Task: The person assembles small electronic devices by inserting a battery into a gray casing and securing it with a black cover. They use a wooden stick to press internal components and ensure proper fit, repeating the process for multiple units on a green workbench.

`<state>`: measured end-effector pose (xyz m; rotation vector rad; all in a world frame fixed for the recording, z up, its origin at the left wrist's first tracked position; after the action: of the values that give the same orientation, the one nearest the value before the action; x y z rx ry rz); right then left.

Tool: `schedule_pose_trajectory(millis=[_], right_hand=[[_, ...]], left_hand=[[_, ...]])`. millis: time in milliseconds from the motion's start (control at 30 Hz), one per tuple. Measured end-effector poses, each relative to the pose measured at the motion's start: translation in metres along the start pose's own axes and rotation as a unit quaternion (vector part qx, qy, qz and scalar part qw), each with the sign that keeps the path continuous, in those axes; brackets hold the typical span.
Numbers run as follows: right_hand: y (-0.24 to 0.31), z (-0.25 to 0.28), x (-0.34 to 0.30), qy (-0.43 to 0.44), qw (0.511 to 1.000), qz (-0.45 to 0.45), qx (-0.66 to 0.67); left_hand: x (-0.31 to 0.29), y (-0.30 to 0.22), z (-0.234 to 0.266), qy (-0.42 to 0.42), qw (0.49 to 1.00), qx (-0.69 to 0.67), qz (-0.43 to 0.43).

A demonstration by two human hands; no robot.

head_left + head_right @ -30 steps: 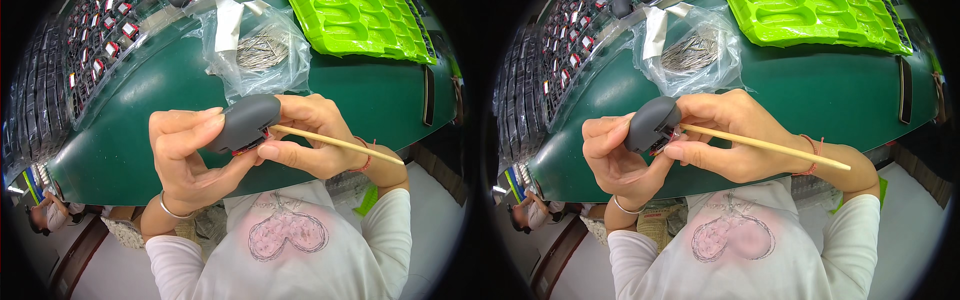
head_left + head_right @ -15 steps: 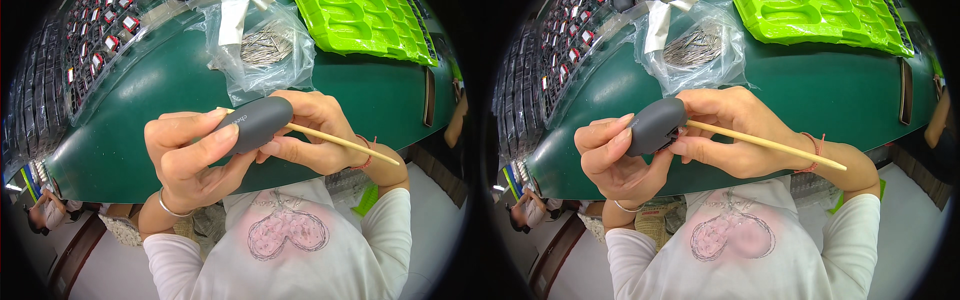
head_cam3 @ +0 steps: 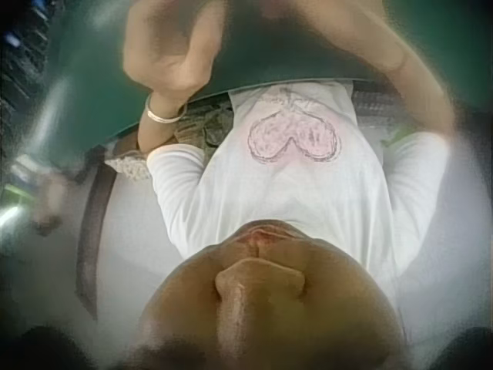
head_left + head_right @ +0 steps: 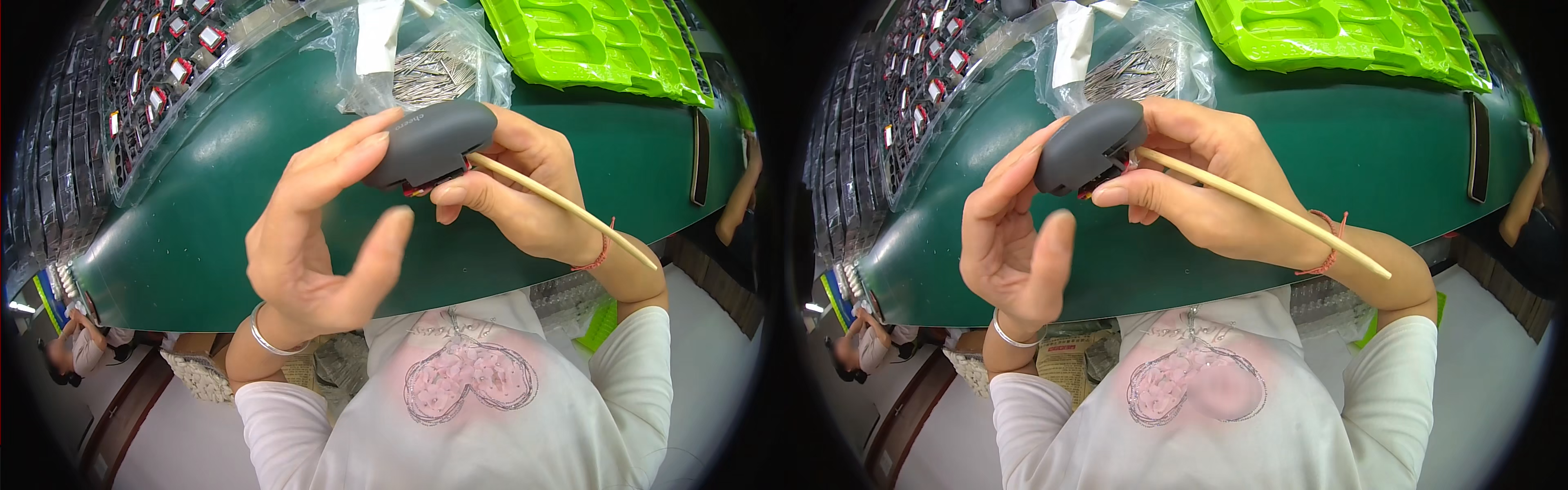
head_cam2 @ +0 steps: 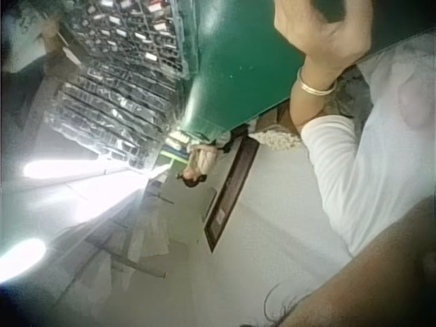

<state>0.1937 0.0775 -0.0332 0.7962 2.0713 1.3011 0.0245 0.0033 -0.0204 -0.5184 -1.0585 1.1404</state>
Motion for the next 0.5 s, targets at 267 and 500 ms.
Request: schedule_pose_trajectory(millis=[267,500], right_hand=[[-0.005,0.001,0.0,0.021,0.997,0.079,-0.017],[-0.003,0.003,-0.001,0.022,0.991,0.111,-0.075]], left_hand=[[-0.006,-0.001,0.002,-0.018,1.0,-0.009,0.022],[-0.005,-0.009,-0.002,-0.045,0.997,-0.032,0.06]])
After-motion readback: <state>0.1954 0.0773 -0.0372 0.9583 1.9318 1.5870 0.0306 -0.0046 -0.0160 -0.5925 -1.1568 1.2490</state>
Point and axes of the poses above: each hand's wrist, its own x-axis towards the middle knuckle, its own z-axis out of the back of the hand, y = z × x, the point moved 2 cm from there along x, towards the middle knuckle, and after that the axes turned 7 degrees about x, right-handed, at the moved point
